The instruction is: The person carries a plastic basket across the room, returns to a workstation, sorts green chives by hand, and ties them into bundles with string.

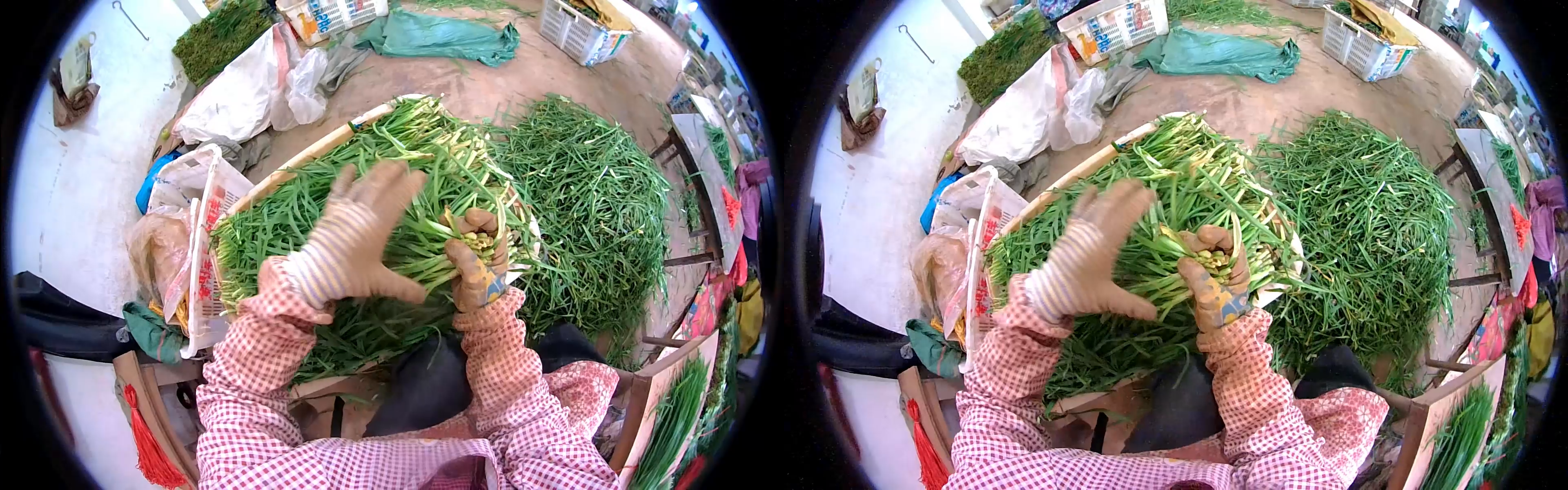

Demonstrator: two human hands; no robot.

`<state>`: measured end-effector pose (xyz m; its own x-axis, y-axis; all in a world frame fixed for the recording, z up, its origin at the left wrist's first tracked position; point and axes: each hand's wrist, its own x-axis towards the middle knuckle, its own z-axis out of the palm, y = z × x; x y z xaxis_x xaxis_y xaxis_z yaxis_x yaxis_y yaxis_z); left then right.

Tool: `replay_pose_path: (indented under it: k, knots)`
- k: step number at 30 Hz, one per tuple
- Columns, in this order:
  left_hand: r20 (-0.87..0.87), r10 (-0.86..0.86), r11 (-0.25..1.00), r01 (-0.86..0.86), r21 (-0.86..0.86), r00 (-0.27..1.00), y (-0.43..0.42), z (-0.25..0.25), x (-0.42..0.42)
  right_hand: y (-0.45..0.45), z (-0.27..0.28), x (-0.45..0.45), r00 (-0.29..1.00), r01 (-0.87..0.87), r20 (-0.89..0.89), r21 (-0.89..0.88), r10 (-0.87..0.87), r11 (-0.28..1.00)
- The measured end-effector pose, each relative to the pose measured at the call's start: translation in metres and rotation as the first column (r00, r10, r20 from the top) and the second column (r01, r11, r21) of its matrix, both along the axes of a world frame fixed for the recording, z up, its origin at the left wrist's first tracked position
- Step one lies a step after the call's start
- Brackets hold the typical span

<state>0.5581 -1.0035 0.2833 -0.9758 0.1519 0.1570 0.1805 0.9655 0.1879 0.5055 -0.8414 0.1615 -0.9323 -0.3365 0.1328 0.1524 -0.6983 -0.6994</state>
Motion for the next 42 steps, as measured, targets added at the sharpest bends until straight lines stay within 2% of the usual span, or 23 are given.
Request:
replay_pose_path:
  k: [2, 4, 8, 12, 14, 15, 16, 18, 19, 20, 22, 26, 30, 32, 34, 35, 36, 37, 38, 39, 40, 41, 42]
  knots:
    - [0.074, -0.041, 0.997, 0.046, -0.057, 0.996, 0.022, -0.026, 0.003, 0.012, 0.013, 0.006, 0.999, -0.033, 0.042, -0.008, 0.033, 0.999]
    - [0.231, 0.083, 0.994, -0.098, 0.053, 0.969, 0.043, -0.037, 0.002, 0.013, 0.006, 0.007, 0.999, 0.012, 0.051, 0.042, -0.014, 0.999]
    - [0.263, 0.114, 0.98, -0.152, 0.129, 0.958, 0.049, -0.055, 0.006, 0.018, 0.006, 0.018, 0.996, 0.014, -0.083, -0.027, -0.016, 1.0]
    - [0.216, 0.15, 0.989, -0.144, -0.045, 0.965, 0.061, -0.042, 0.003, 0.006, -0.003, 0.012, 0.99, 0.126, 0.057, 0.084, -0.131, 0.989]
    - [0.629, 0.041, 0.999, -0.054, 0.002, 0.776, 0.053, -0.011, -0.016, 0.008, -0.016, 0.006, 0.983, 0.096, 0.153, 0.007, -0.096, 0.995]
    - [0.437, -0.167, 0.967, 0.059, 0.25, 0.884, 0.03, -0.025, -0.018, 0.009, -0.021, 0.004, 0.982, 0.107, 0.161, -0.063, -0.095, 0.992]
    - [0.414, -0.187, 0.874, -0.041, 0.484, 0.891, 0.011, -0.031, -0.025, 0.014, -0.015, 0.004, 0.982, 0.11, 0.159, -0.06, -0.099, 0.992]
    - [0.279, -0.19, 0.483, -0.158, 0.861, 0.941, -0.01, -0.058, -0.037, 0.025, 0.001, 0.007, 0.985, 0.143, 0.112, -0.124, -0.129, 0.982]
    - [0.384, -0.098, 0.866, -0.111, 0.487, 0.918, -0.013, -0.061, -0.042, 0.034, 0.001, 0.001, 0.976, 0.186, 0.128, -0.068, -0.176, 0.98]
    - [0.421, 0.031, 0.999, -0.024, -0.022, 0.906, -0.013, -0.064, -0.042, 0.05, 0.009, 0.0, 0.975, 0.163, 0.166, -0.084, -0.148, 0.983]
    - [0.436, 0.075, 0.996, -0.086, 0.005, 0.897, -0.022, -0.095, -0.033, 0.091, 0.022, -0.009, 0.951, 0.239, 0.185, 0.065, -0.247, 0.969]
    - [0.449, 0.202, 0.973, -0.127, -0.192, 0.87, -0.012, -0.099, -0.026, 0.201, 0.065, -0.02, 0.893, 0.415, 0.175, 0.039, -0.416, 0.909]
    - [0.499, 0.242, 0.958, -0.123, -0.26, 0.832, -0.006, -0.092, -0.031, 0.314, 0.114, -0.02, 0.851, 0.521, -0.11, 0.06, -0.513, 0.851]
    - [0.596, 0.17, 0.985, -0.131, -0.108, 0.785, -0.006, -0.066, -0.039, 0.363, 0.106, -0.046, 0.638, 0.745, -0.265, -0.025, -0.723, 0.667]
    - [0.648, 0.372, 0.909, -0.121, -0.398, 0.665, 0.037, -0.003, -0.043, 0.379, 0.131, -0.031, 0.599, 0.773, -0.328, 0.0, -0.73, 0.635]
    - [0.431, 0.444, 0.742, -0.053, -0.668, 0.786, 0.072, 0.022, -0.036, 0.37, 0.152, -0.016, 0.558, 0.802, -0.342, -0.01, -0.756, 0.597]
    - [0.099, 0.219, 0.794, -0.118, -0.597, 0.971, 0.078, 0.028, -0.023, 0.366, 0.165, -0.004, 0.535, 0.812, -0.361, -0.032, -0.764, 0.583]
    - [-0.027, 0.095, 0.882, -0.097, -0.461, 0.995, 0.093, 0.037, -0.017, 0.372, 0.171, 0.001, 0.504, 0.83, -0.388, -0.029, -0.772, 0.557]
    - [0.057, 0.015, 0.94, 0.005, -0.341, 0.998, 0.119, 0.045, -0.007, 0.378, 0.177, 0.003, 0.472, 0.847, -0.415, -0.032, -0.778, 0.531]
    - [0.009, -0.259, 0.966, 0.259, 0.017, 0.966, 0.141, 0.041, 0.015, 0.383, 0.179, 0.006, 0.447, 0.852, -0.433, -0.059, -0.783, 0.519]
    - [0.219, -0.418, 0.824, 0.266, 0.501, 0.882, 0.172, 0.05, 0.044, 0.371, 0.188, 0.02, 0.37, 0.893, -0.43, -0.08, -0.824, 0.443]
    - [0.291, -0.751, 0.576, 0.374, 0.727, 0.593, 0.194, 0.033, 0.046, 0.366, 0.192, 0.029, 0.36, 0.897, -0.431, -0.083, -0.827, 0.434]
    - [0.269, -0.879, 0.373, 0.216, 0.902, 0.394, 0.225, 0.005, 0.051, 0.361, 0.193, 0.037, 0.353, 0.901, -0.43, -0.083, -0.831, 0.426]
